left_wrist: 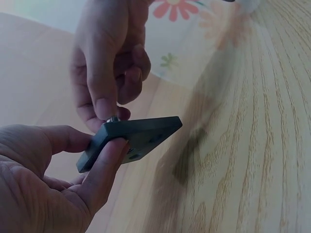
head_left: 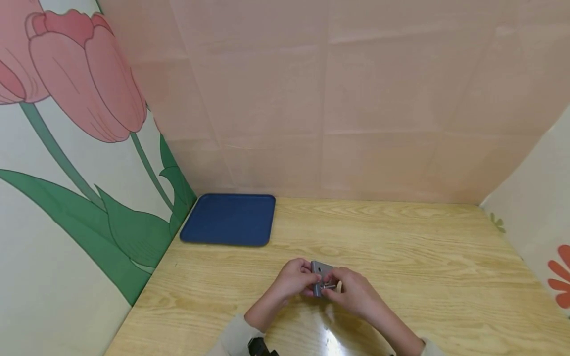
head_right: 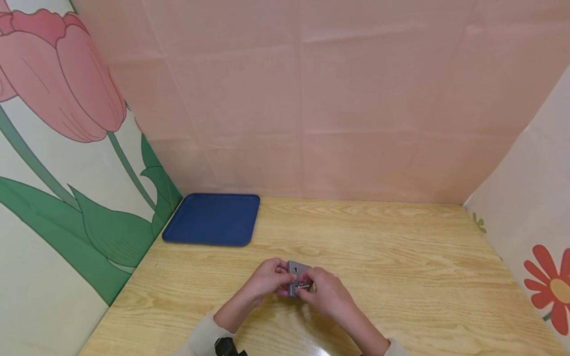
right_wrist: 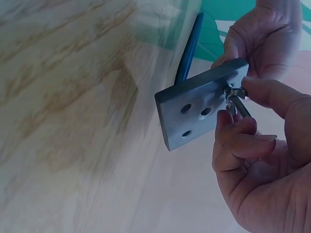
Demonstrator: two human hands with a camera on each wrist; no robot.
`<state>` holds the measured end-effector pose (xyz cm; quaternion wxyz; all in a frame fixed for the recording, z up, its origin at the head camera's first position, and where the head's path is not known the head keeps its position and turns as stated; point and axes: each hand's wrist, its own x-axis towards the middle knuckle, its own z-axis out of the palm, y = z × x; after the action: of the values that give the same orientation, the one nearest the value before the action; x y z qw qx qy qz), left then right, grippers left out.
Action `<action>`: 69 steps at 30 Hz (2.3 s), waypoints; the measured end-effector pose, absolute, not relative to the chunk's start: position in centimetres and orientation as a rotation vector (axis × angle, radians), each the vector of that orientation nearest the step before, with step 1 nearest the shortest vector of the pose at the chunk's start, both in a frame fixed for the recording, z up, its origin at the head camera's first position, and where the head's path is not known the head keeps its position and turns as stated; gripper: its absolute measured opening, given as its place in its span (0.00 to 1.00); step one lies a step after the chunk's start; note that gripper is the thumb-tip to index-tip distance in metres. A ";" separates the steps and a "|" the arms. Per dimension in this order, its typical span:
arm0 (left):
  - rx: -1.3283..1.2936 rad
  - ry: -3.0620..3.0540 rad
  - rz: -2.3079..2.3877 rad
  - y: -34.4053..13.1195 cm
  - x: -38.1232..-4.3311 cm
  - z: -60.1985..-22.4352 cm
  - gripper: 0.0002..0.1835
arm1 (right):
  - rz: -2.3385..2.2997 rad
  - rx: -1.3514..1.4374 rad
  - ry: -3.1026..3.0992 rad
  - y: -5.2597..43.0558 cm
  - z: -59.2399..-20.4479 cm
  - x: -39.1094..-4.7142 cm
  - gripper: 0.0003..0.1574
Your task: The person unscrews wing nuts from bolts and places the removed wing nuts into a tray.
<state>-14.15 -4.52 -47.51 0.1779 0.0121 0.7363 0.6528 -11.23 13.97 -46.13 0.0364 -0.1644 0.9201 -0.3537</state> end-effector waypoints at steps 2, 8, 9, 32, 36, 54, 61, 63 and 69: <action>0.033 2.084 1.849 -4.5 -14.1 -47.5 0.10 | -1.093 -0.524 2.828 14.0 -46.1 -11.2 0.11; 0.047 2.105 1.813 -4.5 -14.2 -47.4 0.09 | -1.106 -0.557 2.842 13.9 -46.2 -11.1 0.14; 0.048 2.106 1.810 -4.5 -14.2 -47.4 0.10 | -1.104 -0.559 2.850 13.9 -46.2 -11.1 0.15; 0.049 2.121 1.821 -4.8 -14.2 -47.5 0.10 | -1.172 -0.573 2.853 13.3 -46.5 -11.2 0.07; 0.053 2.119 1.816 -4.9 -14.2 -47.5 0.11 | -1.169 -0.419 2.865 13.2 -46.3 -11.3 0.10; 0.043 2.119 1.809 -4.8 -14.1 -47.6 0.11 | -1.016 -0.397 2.843 13.5 -46.4 -11.4 0.14; 0.041 2.138 1.798 -4.7 -14.2 -47.5 0.11 | -1.069 -0.467 2.814 13.7 -46.2 -11.3 0.09; 0.042 2.144 1.780 -4.7 -14.2 -47.5 0.10 | -1.071 -0.489 2.818 13.8 -46.2 -11.2 0.12; 0.037 2.154 1.766 -4.6 -14.3 -47.4 0.10 | -1.079 -0.564 2.858 13.7 -46.1 -11.1 0.17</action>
<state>-14.26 -4.56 -47.41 0.1770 0.0131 0.7612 0.6238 -11.14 13.72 -46.15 0.0176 -0.1816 0.9198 -0.3474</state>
